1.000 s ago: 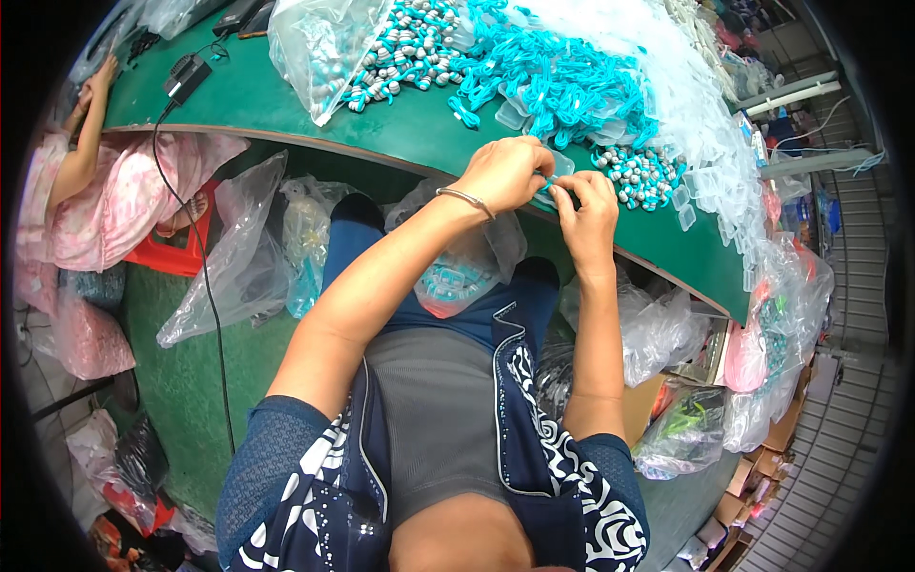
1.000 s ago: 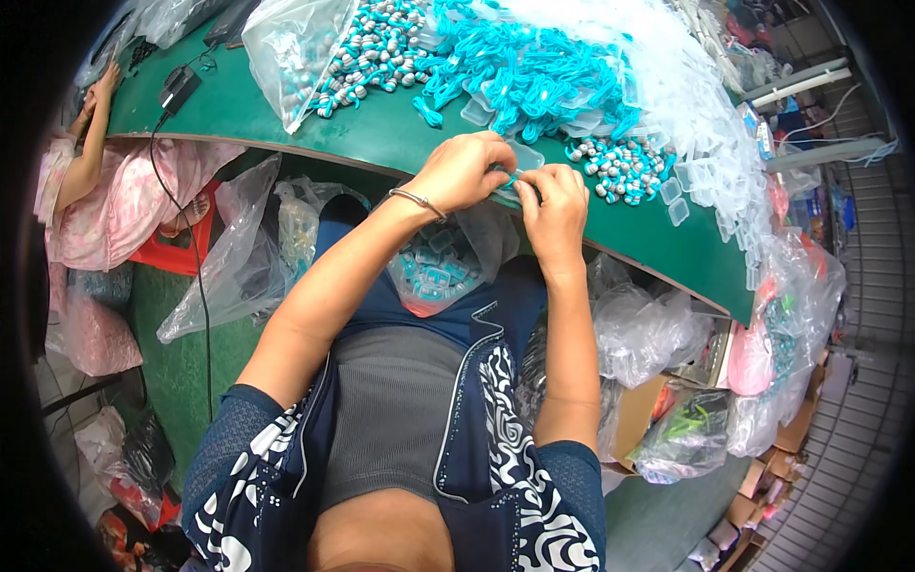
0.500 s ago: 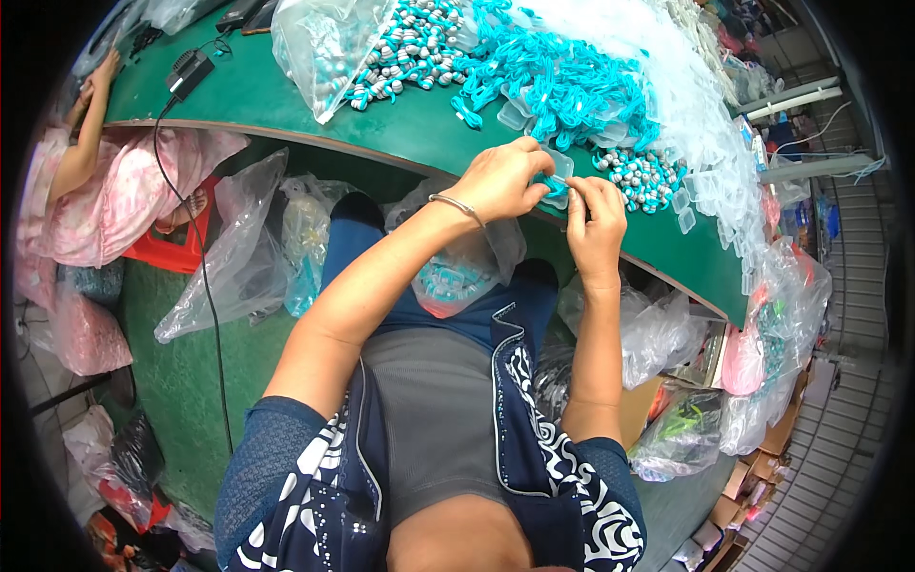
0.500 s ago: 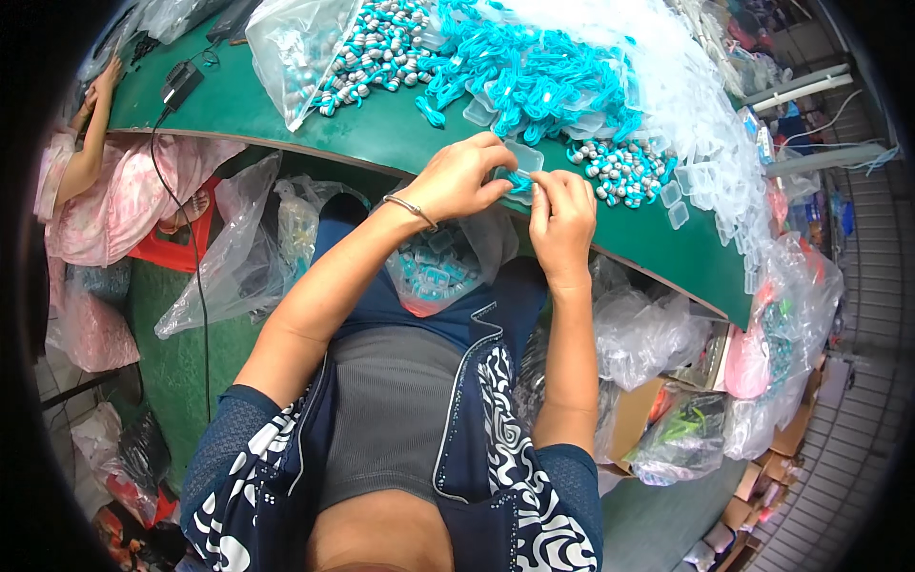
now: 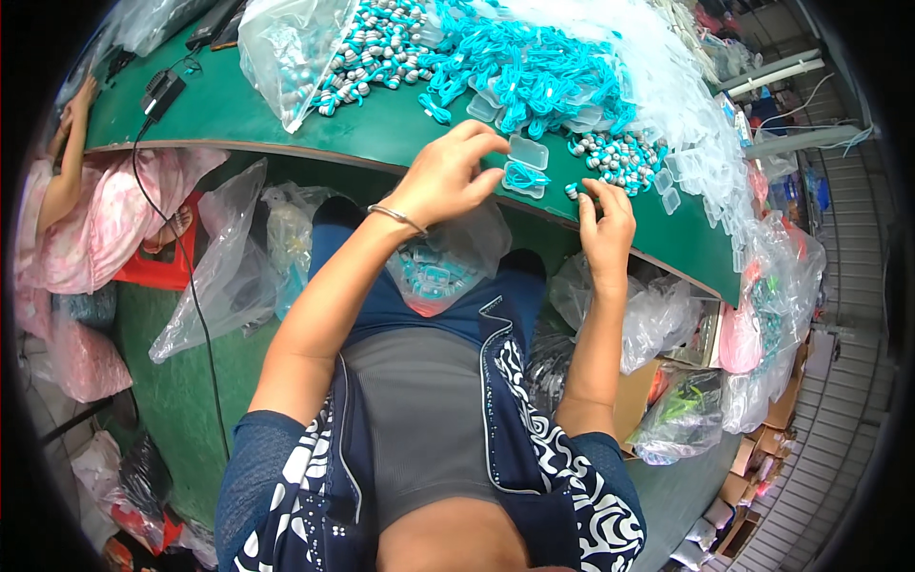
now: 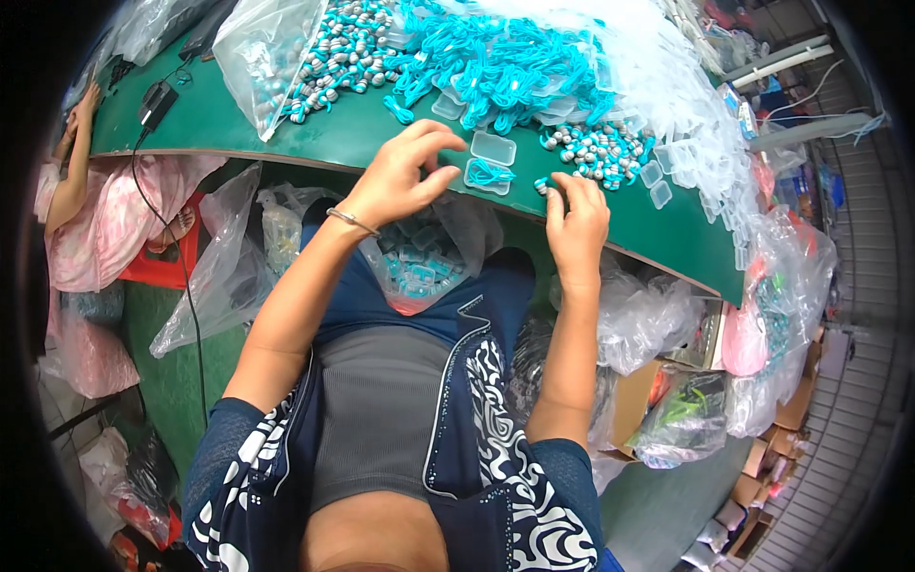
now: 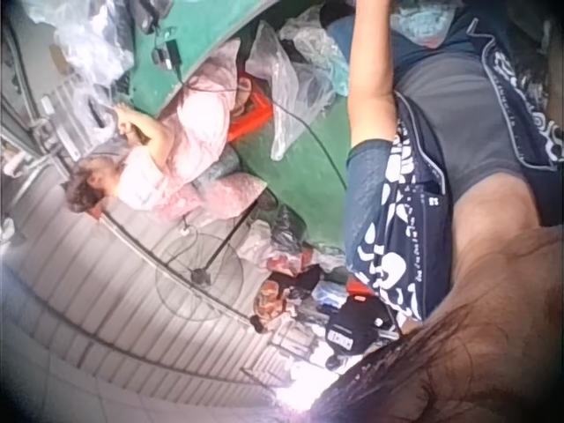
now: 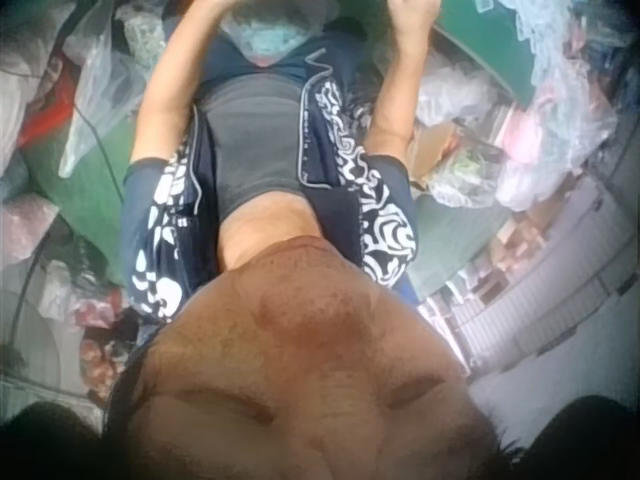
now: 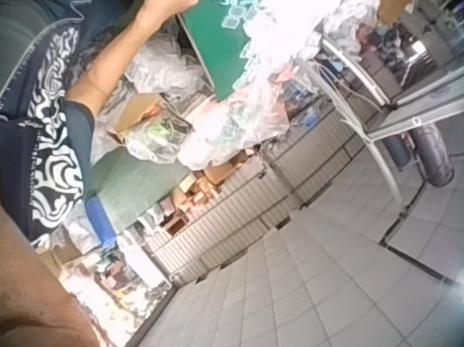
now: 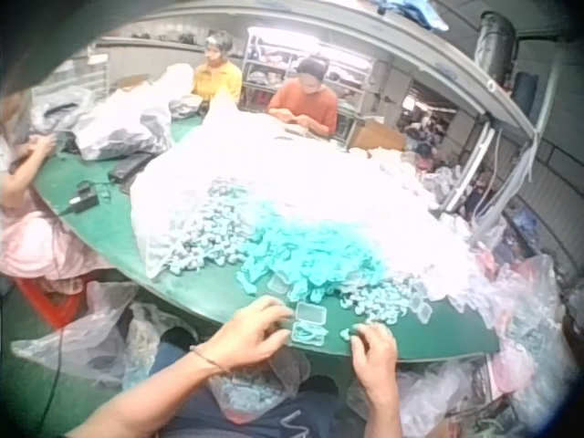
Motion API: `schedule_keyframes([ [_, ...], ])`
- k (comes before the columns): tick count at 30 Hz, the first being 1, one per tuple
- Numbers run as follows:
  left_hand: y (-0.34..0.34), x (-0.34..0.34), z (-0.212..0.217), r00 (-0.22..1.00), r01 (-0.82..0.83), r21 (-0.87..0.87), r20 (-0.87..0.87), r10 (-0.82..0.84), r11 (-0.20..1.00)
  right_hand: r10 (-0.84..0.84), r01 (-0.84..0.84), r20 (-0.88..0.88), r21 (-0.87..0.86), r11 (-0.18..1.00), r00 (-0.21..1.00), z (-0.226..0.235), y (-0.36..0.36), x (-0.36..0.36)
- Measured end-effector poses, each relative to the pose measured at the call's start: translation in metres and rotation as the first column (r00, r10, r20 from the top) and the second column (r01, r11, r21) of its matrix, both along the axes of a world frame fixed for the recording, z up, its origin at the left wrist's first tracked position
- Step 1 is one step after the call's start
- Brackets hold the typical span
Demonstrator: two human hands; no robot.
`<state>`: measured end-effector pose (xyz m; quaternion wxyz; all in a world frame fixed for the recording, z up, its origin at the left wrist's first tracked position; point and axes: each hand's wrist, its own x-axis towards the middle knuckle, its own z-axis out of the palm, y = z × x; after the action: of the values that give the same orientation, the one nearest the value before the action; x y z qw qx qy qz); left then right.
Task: Placing small items into plastic containers and then into bags.
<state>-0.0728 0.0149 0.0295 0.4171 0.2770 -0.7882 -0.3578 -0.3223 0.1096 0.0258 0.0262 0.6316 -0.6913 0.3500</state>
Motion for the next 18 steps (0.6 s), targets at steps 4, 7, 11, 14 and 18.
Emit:
schedule_keyframes([
  [4, -0.004, 0.026, -0.006, 0.980, -0.192, -0.064, 0.039, 0.194, 0.979, -0.006, 0.007, -0.065, 0.007, 1.000, 0.998, -0.001, -0.002, 0.008],
  [7, -0.014, 0.053, -0.011, 0.903, -0.402, -0.165, 0.088, 0.420, 0.901, 0.003, -0.003, -0.010, 0.013, 1.000, 1.000, -0.001, -0.006, 0.012],
  [11, -0.035, 0.085, -0.014, 0.708, -0.609, -0.308, 0.202, 0.676, 0.730, 0.021, -0.021, -0.002, -0.012, 1.000, 1.000, -0.005, -0.008, 0.012],
  [14, -0.048, 0.090, -0.012, 0.605, -0.656, -0.334, 0.304, 0.736, 0.677, 0.036, -0.036, -0.018, -0.038, 0.999, 0.999, -0.006, -0.008, 0.012],
  [18, -0.063, 0.090, -0.012, 0.538, -0.643, -0.415, 0.353, 0.765, 0.644, 0.039, -0.039, -0.011, -0.056, 0.998, 0.999, -0.011, -0.010, 0.008],
])
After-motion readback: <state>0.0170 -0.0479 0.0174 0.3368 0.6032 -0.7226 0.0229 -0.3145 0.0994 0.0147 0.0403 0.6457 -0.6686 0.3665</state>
